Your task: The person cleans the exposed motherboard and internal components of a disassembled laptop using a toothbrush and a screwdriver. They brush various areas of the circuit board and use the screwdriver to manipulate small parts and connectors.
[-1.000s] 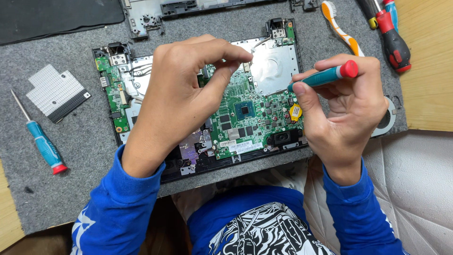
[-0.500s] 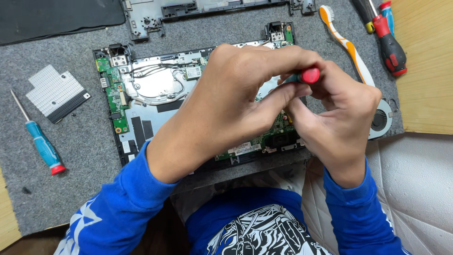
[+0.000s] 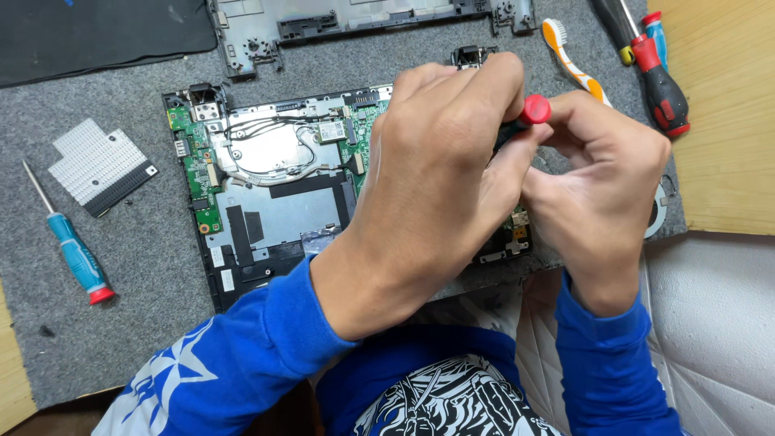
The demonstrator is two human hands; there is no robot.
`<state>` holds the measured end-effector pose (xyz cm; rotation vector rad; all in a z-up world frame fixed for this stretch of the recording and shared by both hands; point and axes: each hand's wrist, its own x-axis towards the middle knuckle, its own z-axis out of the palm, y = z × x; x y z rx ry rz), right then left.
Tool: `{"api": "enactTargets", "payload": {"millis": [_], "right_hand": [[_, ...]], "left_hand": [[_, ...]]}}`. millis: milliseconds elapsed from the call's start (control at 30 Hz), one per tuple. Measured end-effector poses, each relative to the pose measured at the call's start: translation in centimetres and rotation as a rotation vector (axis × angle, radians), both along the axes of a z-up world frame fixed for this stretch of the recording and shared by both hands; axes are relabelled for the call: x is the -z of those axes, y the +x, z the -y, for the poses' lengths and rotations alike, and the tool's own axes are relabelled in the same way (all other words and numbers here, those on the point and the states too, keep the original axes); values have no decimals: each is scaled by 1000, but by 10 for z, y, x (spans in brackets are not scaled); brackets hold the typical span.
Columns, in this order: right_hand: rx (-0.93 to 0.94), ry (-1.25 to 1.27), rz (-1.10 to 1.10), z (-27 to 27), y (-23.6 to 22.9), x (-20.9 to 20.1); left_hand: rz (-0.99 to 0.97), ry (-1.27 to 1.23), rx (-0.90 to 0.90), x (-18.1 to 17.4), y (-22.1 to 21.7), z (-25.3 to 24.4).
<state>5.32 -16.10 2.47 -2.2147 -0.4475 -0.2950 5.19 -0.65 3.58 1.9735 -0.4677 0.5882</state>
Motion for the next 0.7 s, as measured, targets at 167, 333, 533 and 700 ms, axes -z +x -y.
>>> {"api": "enactTargets", "payload": {"millis": [167, 333, 533, 700], "right_hand": [[-32, 123, -79, -6, -4, 8], [-112, 46, -112, 4, 3, -4], [-266, -72, -70, 15, 5, 1], [-51, 164, -113, 4, 5, 16]], "left_hand": [[-45, -1, 72, -4, -3, 0], [-126, 5, 321, -13, 7, -25], [-144, -5, 525, -13, 2, -28], [-82, -90, 242, -13, 5, -24]]}}
